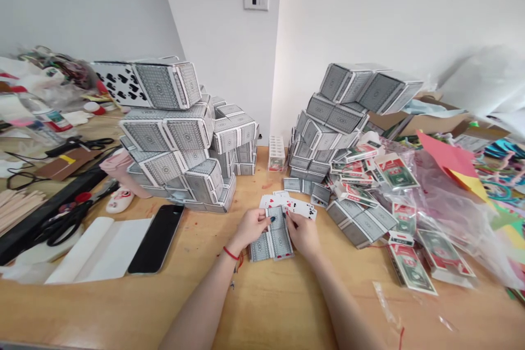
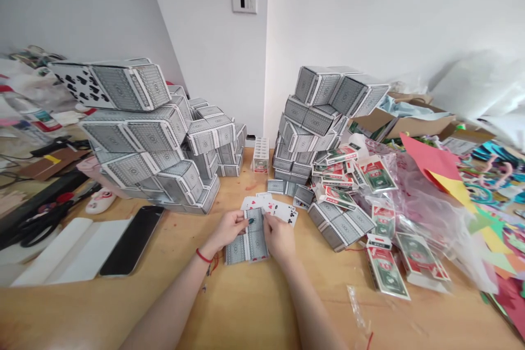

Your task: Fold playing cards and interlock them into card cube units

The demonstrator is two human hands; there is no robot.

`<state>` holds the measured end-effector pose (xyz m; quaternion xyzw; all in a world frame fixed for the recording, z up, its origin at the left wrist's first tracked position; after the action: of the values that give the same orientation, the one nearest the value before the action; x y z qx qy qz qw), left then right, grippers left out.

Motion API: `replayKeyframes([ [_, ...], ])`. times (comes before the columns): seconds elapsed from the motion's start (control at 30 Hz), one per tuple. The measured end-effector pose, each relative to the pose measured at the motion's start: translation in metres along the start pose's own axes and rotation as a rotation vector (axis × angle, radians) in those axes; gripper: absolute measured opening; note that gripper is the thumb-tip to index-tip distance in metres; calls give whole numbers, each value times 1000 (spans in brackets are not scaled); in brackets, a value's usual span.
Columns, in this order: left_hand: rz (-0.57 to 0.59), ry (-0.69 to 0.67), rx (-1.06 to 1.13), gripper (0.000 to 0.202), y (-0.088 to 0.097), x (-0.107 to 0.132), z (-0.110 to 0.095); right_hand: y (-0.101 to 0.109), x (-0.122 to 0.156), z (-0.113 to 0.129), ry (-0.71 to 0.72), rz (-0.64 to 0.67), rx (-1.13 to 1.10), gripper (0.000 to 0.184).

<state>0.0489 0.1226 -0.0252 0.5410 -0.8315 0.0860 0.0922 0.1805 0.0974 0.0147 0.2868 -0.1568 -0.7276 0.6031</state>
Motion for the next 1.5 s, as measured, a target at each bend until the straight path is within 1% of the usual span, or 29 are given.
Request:
replayKeyframes([
  [0.07, -18, 18, 12, 28, 2, 0, 1, 4, 2, 6, 23, -28, -13, 35],
  [0.1, -16, 25, 30, 27, 2, 1, 0, 5, 1, 5, 2, -29, -65, 36],
  [0.13, -8, 30, 56, 26, 1, 2, -1, 6, 1, 1, -46, -21, -148, 39],
  [0.2, 17, 43, 116, 23, -1, 3, -2, 3, 0, -13, -203, 0, -410, 44],
  [0.27, 35, 58, 164, 21, -2, 5, -3, -6, 1, -26, -372, 13, -714, 42],
  [0.33, 39, 63, 189, 20, -3, 5, -4, -18, 5, -31, -482, 46, -936, 33],
  [0.4, 29, 58, 196, 20, -2, 6, -4, -31, 9, -29, -544, 126, -1031, 27],
  [0.47, 23, 52, 195, 20, -2, 6, -5, -42, 13, -26, -567, 205, -1054, 27],
  [0.53, 24, 48, 192, 21, -3, 6, -5, -46, 14, -23, -546, 245, -1050, 28],
  [0.6, 22, 46, 186, 22, -4, 6, -5, -45, 12, -22, -493, 245, -1011, 30],
  [0.83, 32, 49, 141, 25, -5, 5, -1, -33, 3, -27, -338, 169, -704, 36],
  [1.07, 36, 31, 98, 36, -5, 4, -1, -19, -2, -10, -160, 100, -421, 33],
  [1.2, 74, 22, 102, 37, -9, 3, 0, -16, -2, 1, -82, 97, -350, 28],
  [1.37, 87, 18, 80, 33, -9, 1, 3, -18, -1, 6, -35, 128, -298, 23],
  [1.5, 172, -14, 83, 31, -18, 3, -5, -20, 0, 8, -17, 118, -276, 24],
])
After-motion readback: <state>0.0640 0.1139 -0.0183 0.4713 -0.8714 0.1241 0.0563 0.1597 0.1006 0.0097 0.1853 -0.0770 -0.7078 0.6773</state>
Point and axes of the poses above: each hand's wrist, its own x-axis away from the middle knuckle, its own y-axis out of the back of the hand, z = x × y, the point moved 10 cm from there along -x, towards the middle knuckle, and after that the axes turned 1 degree about -y, right-handed, at the moved point
